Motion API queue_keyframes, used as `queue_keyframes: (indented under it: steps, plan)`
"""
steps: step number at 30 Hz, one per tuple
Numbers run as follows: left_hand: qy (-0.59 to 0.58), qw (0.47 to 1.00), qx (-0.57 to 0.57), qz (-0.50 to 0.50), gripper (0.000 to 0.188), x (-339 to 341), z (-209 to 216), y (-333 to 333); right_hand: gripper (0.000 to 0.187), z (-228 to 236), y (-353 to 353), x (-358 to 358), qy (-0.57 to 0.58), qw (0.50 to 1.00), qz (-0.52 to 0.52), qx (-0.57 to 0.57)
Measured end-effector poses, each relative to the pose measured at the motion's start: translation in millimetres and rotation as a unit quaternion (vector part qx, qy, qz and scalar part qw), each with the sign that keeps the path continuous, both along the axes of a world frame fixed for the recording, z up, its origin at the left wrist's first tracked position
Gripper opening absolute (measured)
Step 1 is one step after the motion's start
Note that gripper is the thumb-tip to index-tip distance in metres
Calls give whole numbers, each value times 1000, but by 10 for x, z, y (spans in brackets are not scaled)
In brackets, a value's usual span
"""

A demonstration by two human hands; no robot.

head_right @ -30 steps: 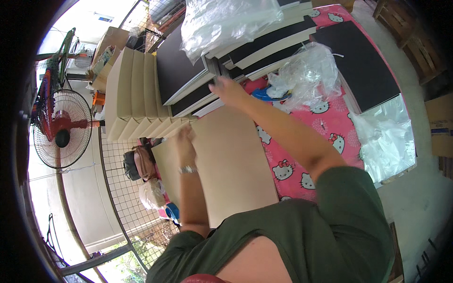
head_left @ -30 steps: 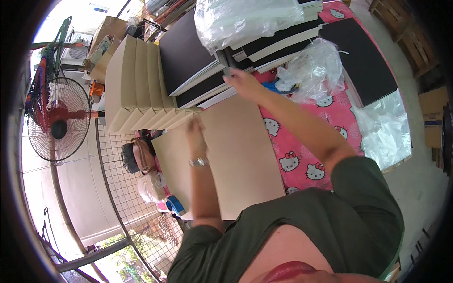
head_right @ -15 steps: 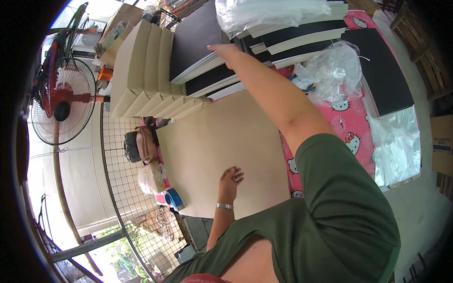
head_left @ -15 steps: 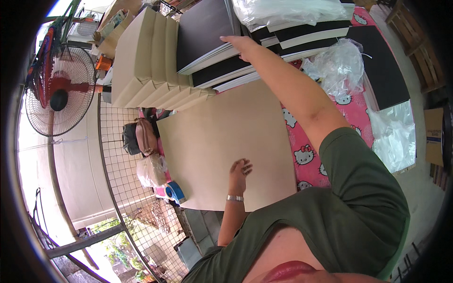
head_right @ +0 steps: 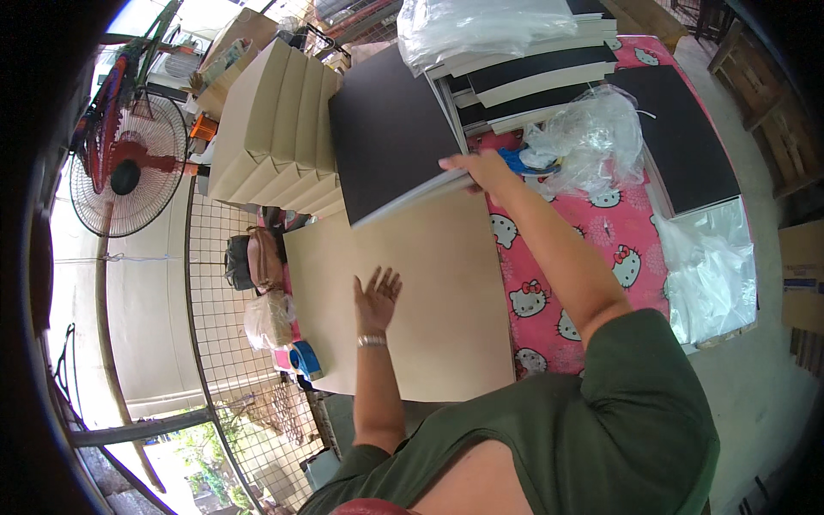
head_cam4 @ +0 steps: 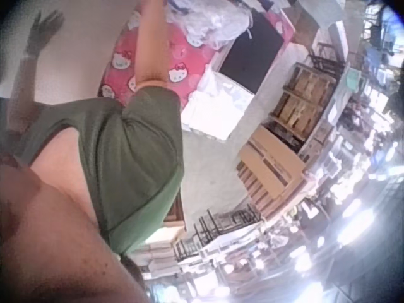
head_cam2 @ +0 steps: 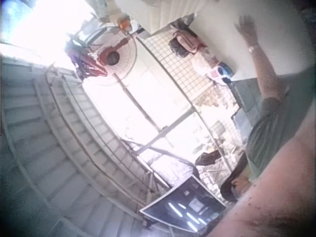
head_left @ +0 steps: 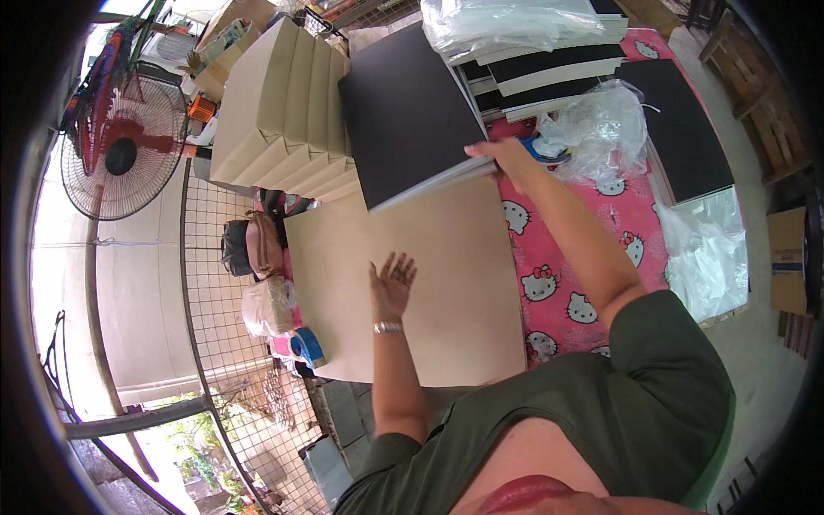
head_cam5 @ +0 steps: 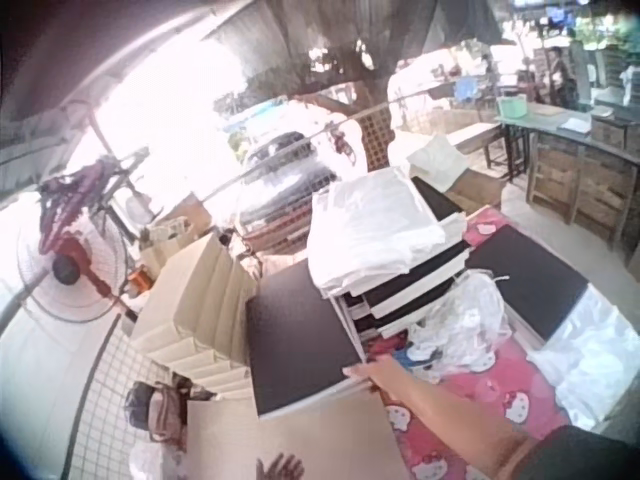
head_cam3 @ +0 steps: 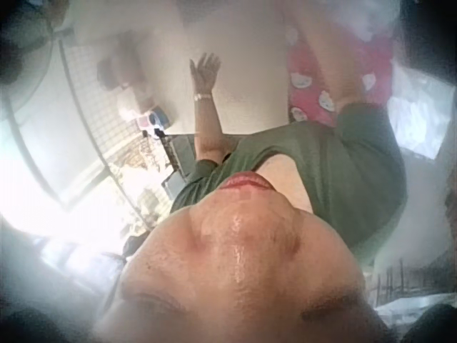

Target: The person wraps several square items in brown paper using tape, then places them into plastic bags.

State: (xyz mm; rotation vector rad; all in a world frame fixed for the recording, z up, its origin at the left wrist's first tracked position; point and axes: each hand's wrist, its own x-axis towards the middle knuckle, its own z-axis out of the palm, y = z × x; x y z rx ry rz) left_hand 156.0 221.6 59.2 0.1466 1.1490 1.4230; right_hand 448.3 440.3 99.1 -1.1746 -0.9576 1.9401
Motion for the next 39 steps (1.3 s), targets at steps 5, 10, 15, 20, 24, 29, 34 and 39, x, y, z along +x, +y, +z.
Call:
queue_keyframes:
  steps: [5,10,15,20,24,29,34,39]
  plan:
    - [-50,994,50,-88,76,135,130,342,56,29,-1150,560,0,1000,-1,2]
    - [181,978,3,-102,60,1333,230,-354,54,-259,-2212,1478,-45,998,8,39]
    - [76,989,-46,-118,54,2239,-174,-1665,63,-284,-3390,2470,-73,993,34,-89]
    - [127,971,-75,-188,47,2800,-275,-2223,67,-1328,-4616,3025,-74,983,-115,-125]
    - [96,965,-74,-231,47,2865,-501,-2060,72,-897,-4703,3072,-90,974,-142,-156]
    - [200,947,-5,-252,56,3038,-381,-2047,62,-1114,-4637,3186,-92,987,-115,-67]
    - [321,904,-15,-283,75,2953,78,-1996,61,-1349,-4562,3317,-202,975,-81,-41]
    - [373,886,-14,-276,75,2766,-323,-1830,57,-1289,-4577,3232,-238,968,-82,-3]
